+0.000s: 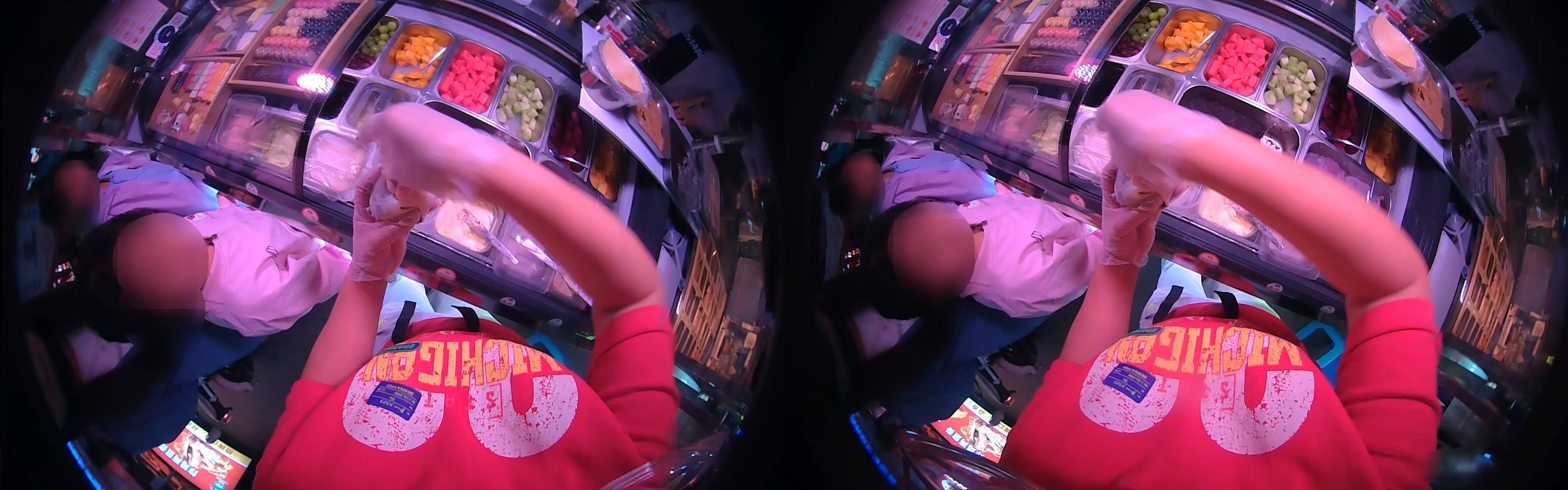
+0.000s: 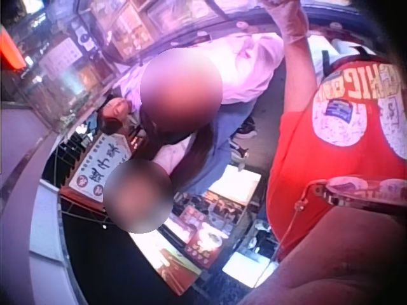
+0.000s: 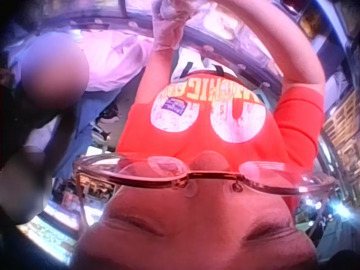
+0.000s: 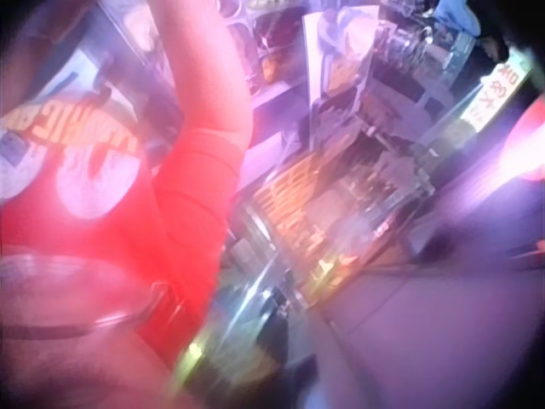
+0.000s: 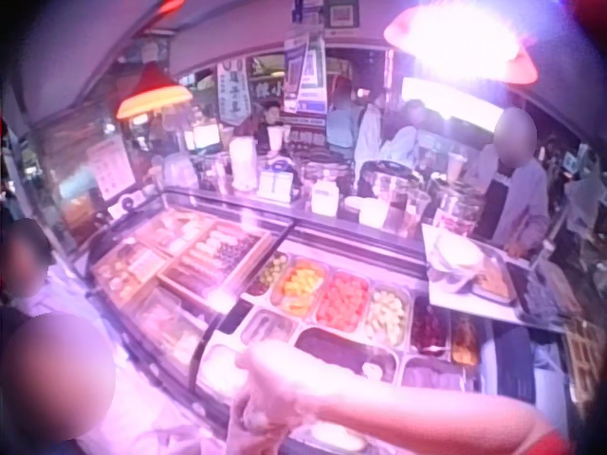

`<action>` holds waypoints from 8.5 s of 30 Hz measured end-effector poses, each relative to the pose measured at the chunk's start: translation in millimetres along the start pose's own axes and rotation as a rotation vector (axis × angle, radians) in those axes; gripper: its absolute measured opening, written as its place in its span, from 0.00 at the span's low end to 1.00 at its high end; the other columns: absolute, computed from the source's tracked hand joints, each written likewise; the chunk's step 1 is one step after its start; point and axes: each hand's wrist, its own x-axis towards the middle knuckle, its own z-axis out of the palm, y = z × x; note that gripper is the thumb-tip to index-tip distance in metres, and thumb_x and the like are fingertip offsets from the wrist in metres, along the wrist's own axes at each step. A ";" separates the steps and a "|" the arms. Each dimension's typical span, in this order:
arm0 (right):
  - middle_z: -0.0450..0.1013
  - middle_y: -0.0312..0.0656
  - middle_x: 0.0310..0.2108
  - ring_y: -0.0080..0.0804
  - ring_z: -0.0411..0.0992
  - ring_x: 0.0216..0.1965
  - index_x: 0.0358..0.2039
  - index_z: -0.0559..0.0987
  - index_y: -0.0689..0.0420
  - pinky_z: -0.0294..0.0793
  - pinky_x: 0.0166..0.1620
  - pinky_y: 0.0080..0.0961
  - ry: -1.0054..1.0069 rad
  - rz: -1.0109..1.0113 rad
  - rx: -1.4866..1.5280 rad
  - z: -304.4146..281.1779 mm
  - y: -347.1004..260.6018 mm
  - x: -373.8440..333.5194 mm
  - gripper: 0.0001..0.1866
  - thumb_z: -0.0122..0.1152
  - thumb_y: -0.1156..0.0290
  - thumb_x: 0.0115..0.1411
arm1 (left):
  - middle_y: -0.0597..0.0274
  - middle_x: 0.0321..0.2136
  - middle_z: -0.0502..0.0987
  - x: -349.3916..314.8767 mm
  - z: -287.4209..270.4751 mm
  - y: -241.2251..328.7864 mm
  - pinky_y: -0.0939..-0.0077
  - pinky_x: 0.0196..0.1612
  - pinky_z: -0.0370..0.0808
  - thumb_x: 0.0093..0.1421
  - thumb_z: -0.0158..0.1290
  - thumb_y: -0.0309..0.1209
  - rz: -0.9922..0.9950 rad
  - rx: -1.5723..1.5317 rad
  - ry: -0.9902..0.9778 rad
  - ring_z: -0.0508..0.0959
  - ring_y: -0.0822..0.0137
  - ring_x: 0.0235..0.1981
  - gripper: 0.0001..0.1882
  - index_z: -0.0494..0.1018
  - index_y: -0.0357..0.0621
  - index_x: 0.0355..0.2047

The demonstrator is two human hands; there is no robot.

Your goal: The person scoops a white soft base into a plastic bag, then adds black seeds, a white creamy substance, and various diced fruits. The person folds the bag to enclose the contents, then rolls the ball in a tray of brown crumbs before handing it to a customer.

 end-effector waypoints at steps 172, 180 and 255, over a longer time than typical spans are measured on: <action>0.76 0.42 0.34 0.21 0.73 0.30 0.42 0.79 0.71 0.70 0.30 0.12 -0.115 -0.169 1.812 23.7 196.5 13.4 0.11 0.66 0.83 0.58 | 0.58 0.44 0.81 115.0 14.9 -7.1 0.73 0.49 0.80 0.61 0.64 0.33 -0.665 0.363 -0.051 0.83 0.68 0.44 0.22 0.74 0.36 0.53; 0.77 0.48 0.39 0.21 0.76 0.30 0.47 0.75 0.77 0.74 0.28 0.10 -0.007 -0.292 2.013 5.1 146.3 -18.4 0.15 0.63 0.80 0.62 | 0.44 0.67 0.63 85.0 38.1 47.9 0.33 0.60 0.72 0.63 0.48 0.68 -0.400 -0.204 -0.225 0.67 0.42 0.66 0.52 0.51 0.42 0.73; 0.79 0.52 0.36 0.50 0.78 0.36 0.40 0.85 0.59 0.79 0.40 0.39 0.249 -0.477 0.160 20.6 115.5 -126.4 0.12 0.63 0.64 0.64 | 0.54 0.44 0.80 -46.2 68.9 -34.9 0.76 0.27 0.80 0.62 0.25 0.78 -0.458 0.072 -0.106 0.83 0.64 0.35 0.53 0.66 0.45 0.65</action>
